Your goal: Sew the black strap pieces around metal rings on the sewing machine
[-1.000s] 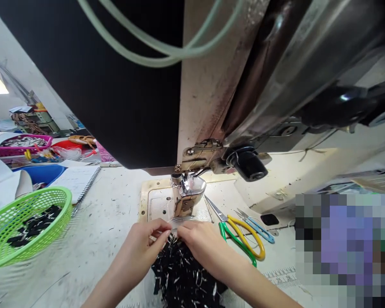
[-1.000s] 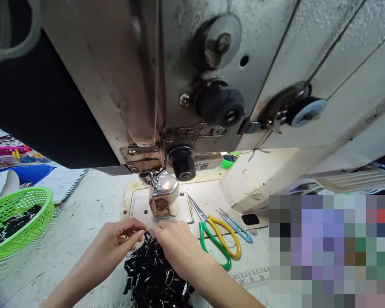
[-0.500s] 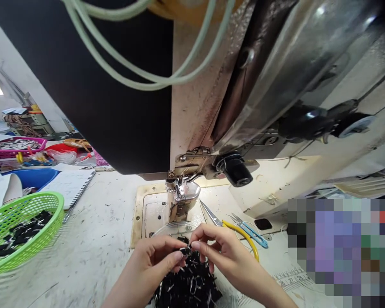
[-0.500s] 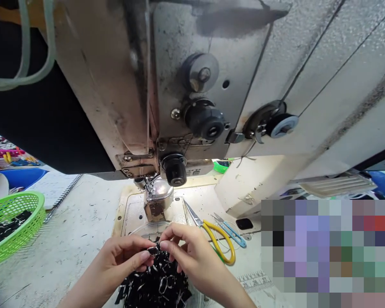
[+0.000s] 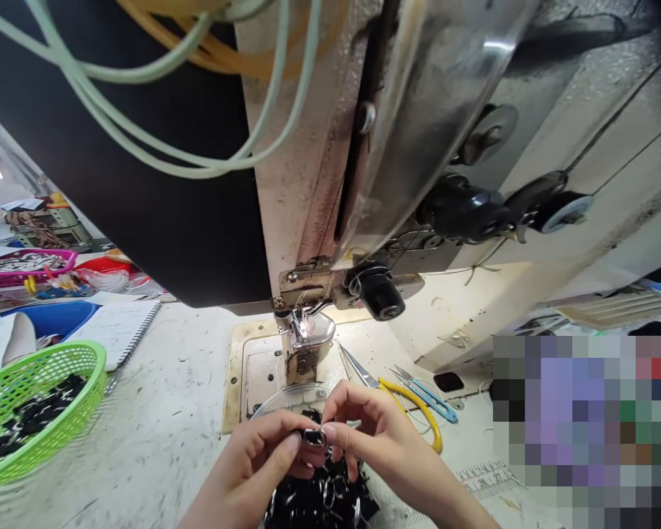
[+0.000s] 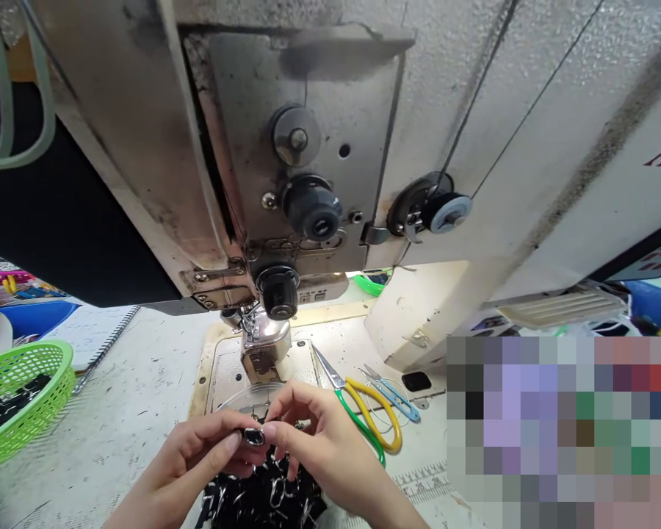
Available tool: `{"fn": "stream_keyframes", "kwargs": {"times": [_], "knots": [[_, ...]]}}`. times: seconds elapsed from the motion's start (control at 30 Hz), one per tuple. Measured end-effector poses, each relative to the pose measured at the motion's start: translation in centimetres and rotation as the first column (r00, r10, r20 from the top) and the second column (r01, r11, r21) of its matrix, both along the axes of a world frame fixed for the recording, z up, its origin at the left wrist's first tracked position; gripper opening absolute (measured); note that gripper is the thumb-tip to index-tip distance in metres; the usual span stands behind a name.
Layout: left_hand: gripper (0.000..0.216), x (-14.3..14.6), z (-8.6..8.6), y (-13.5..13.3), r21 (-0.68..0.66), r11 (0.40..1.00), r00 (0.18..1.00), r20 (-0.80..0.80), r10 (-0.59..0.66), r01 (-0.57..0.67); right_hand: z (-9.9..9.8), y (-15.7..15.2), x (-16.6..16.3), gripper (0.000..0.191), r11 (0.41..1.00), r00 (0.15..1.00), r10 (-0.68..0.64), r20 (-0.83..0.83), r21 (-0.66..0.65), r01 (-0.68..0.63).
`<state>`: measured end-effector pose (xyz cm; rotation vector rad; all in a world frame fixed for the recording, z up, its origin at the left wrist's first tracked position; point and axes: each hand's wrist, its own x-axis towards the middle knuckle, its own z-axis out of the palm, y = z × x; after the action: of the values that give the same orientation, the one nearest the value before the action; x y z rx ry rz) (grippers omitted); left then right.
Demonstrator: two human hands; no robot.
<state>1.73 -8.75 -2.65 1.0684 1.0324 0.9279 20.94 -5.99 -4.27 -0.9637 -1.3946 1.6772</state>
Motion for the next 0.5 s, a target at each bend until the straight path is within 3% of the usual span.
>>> {"fn": "stream_keyframes", "kwargs": {"times": [0.4,0.5], "knots": [[0.024,-0.41,-0.81,0.02,0.054,0.994,0.996,0.000,-0.091,0.091,-0.54,0.42,-0.06,0.029,0.988,0.974,0.080,-0.210,-0.114,-0.106],[0.018,0.05,-1.04,-0.07,0.095,0.994,0.998,-0.046,0.053,-0.049,-0.42,0.29,-0.28,0.031,0.991,0.979,0.051,-0.199,-0.112,-0.074]]}}
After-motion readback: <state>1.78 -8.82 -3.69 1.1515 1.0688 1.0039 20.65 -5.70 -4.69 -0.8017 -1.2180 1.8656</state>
